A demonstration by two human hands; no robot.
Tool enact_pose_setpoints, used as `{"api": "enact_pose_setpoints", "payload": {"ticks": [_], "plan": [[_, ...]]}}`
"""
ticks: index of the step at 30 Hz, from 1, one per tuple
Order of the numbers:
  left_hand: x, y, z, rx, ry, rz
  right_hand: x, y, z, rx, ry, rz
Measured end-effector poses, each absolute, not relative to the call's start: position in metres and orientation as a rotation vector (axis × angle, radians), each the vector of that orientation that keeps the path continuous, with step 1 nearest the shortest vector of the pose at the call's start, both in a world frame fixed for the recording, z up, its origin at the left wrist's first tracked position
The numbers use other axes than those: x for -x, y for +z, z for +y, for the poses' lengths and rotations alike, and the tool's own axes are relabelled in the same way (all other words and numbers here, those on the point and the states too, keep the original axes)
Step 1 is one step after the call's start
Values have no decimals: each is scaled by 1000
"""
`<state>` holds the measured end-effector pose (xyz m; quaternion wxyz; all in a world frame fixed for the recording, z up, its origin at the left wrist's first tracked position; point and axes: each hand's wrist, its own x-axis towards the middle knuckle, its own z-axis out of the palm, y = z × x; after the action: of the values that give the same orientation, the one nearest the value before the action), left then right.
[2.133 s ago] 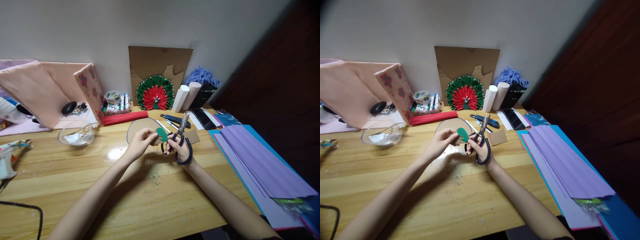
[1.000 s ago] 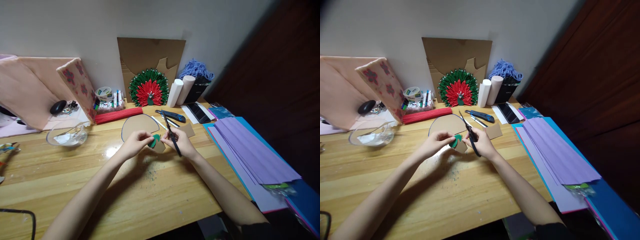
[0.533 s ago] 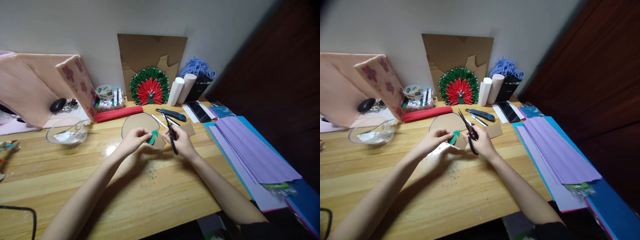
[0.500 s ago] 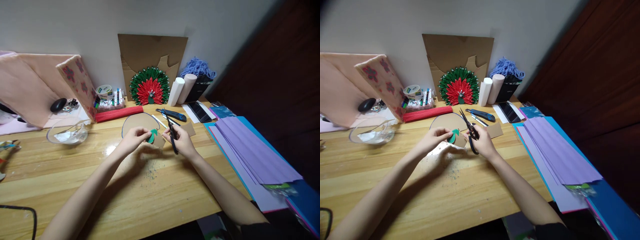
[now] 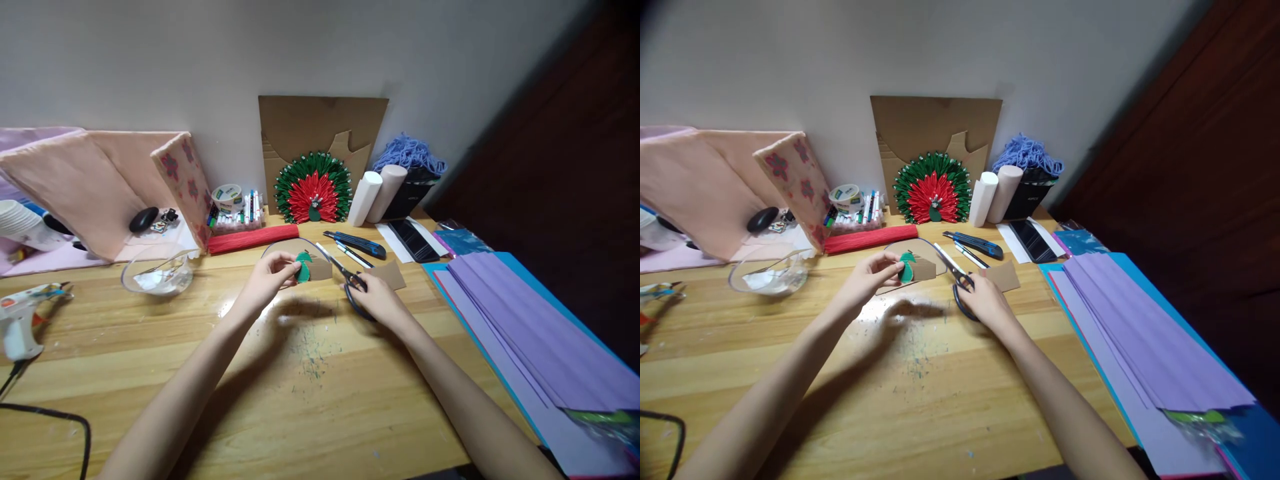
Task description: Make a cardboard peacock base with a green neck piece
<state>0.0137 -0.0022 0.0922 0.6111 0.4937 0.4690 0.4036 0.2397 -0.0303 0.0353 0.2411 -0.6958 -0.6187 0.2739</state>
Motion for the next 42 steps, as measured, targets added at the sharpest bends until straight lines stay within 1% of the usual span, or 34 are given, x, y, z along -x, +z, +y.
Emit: {"api": "enact_pose_setpoints", "payload": {"ticks": [2, 4, 9, 14, 16, 17, 20, 24, 26, 28, 30, 32, 34, 38, 40, 42], "plan": [[-11, 92, 0, -1149, 913, 1102, -239, 33, -31, 2040, 610, -1805], [-9, 91, 1, -1169, 888, 1131, -235, 30, -32, 2083, 500, -1883], [-7, 67, -2, -1276, 748, 1203, -239, 27, -29, 2017, 362, -1967], [-3, 21, -16, -1218, 617, 1318, -267, 35, 19, 1863, 107, -1973], [0, 10, -21, -1224, 665, 1343, -278, 35, 47, 1958, 27, -2065], [3, 7, -24, -1249, 698, 1355, -283, 35, 59, 2013, 43, -2147], [11, 10, -35, -1413, 737, 1392, -293, 31, 85, 1989, 133, -2271], [24, 24, -50, -1765, 721, 1447, -300, 27, 98, 1945, 223, -2342], [28, 26, -56, -1969, 743, 1415, -300, 28, 98, 1957, 178, -2298], [31, 23, -61, -2169, 757, 1285, -298, 32, 92, 2006, 108, -2119], [31, 16, -66, -2355, 759, 1122, -292, 42, 79, 2047, 165, -1893], [32, 7, -68, -2523, 741, 1021, -281, 54, 58, 1994, 341, -1856], [31, 0, -70, -2653, 707, 994, -268, 67, 31, 1879, 429, -2003], [27, -4, -70, -2765, 713, 1052, -243, 80, -25, 1516, 658, -2449], [22, -2, -71, -2790, 725, 1092, -235, 78, -45, 1476, 673, -2564], [16, -1, -71, -2821, 703, 1118, -231, 72, -57, 1483, 601, -2609]]}}
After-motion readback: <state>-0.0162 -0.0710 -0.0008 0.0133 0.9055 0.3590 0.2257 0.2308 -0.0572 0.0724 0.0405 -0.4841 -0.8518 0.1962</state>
